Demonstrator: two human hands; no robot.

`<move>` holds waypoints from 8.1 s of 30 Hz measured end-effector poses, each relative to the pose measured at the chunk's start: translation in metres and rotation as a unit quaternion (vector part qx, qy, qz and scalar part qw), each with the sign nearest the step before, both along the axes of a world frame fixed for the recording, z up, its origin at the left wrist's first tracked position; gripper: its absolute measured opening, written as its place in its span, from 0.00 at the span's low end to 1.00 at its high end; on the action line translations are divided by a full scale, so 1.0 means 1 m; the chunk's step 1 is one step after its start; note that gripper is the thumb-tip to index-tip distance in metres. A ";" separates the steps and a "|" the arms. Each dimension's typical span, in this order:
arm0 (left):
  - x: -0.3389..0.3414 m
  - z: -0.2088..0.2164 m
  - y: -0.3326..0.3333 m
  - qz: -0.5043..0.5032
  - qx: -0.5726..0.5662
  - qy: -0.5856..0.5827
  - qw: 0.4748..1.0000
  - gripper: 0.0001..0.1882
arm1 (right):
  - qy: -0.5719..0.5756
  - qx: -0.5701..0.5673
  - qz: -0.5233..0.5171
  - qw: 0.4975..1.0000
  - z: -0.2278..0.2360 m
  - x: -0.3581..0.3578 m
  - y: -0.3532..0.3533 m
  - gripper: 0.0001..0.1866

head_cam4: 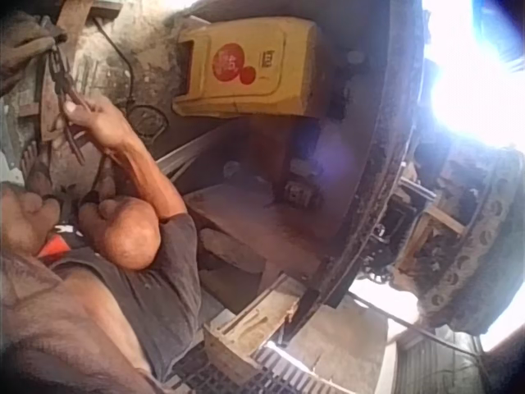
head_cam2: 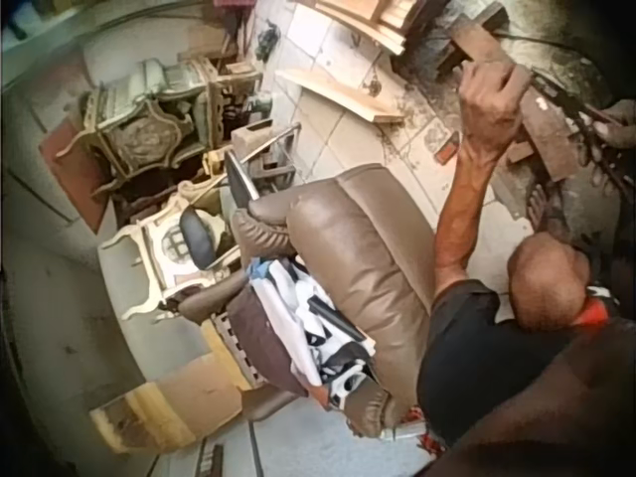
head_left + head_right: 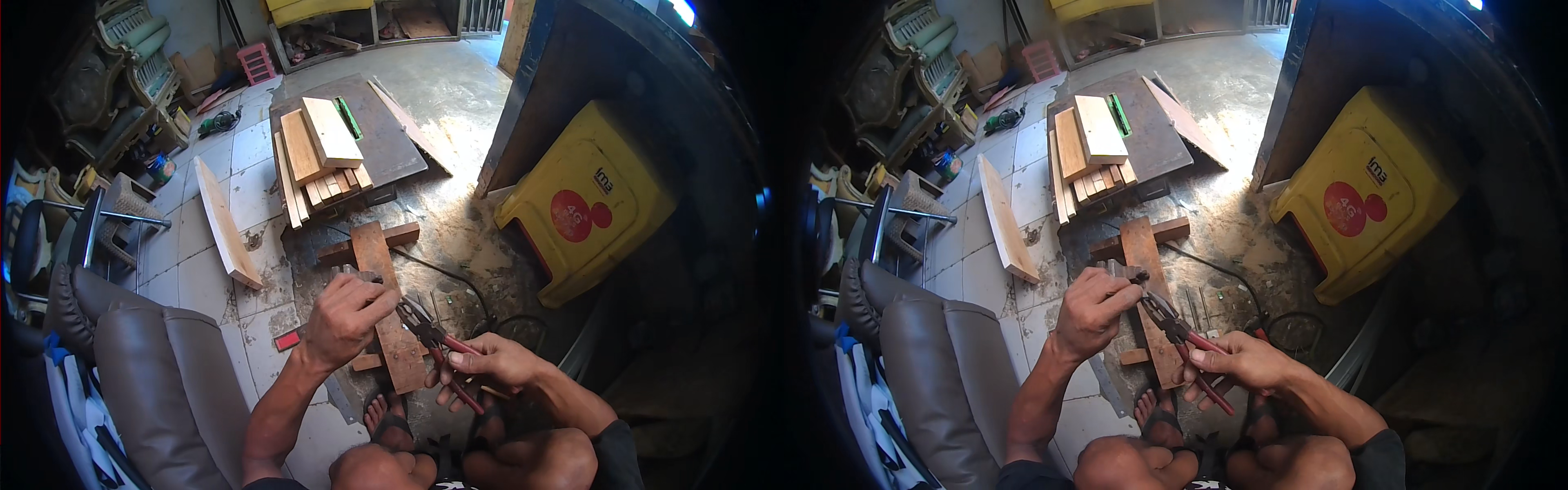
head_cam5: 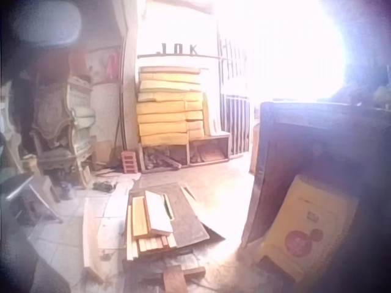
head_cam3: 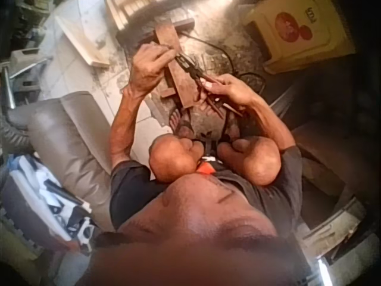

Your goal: The person assembles a small metal hardware component on a wooden block using a hammer to tap a metal punch against the part and pliers to grip and bend small pins.

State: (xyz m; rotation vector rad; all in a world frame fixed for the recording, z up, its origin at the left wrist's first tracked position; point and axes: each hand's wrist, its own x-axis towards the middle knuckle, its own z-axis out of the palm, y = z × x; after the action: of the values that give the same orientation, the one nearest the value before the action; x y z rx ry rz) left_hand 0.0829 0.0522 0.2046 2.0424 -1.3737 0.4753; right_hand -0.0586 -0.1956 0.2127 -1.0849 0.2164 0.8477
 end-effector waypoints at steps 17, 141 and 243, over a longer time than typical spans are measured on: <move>-0.023 -0.195 0.004 0.284 -0.052 0.606 0.741 0.09 | -0.153 -0.619 0.079 0.766 -0.161 -0.045 -0.068 0.22; -0.033 -0.225 -0.051 0.334 -0.095 0.239 0.907 0.09 | -0.161 -0.480 -0.113 0.855 -0.160 -0.027 -0.015 0.21; -0.025 -0.217 -0.036 0.355 -0.073 0.290 0.886 0.07 | -0.214 -0.554 -0.141 0.792 -0.174 0.008 -0.008 0.21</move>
State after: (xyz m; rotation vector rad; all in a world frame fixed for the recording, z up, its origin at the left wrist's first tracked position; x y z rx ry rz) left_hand 0.0583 0.0158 -0.0120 2.2562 -0.2090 0.2101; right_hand -0.0504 -0.2039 0.0391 -2.2452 0.5083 0.0972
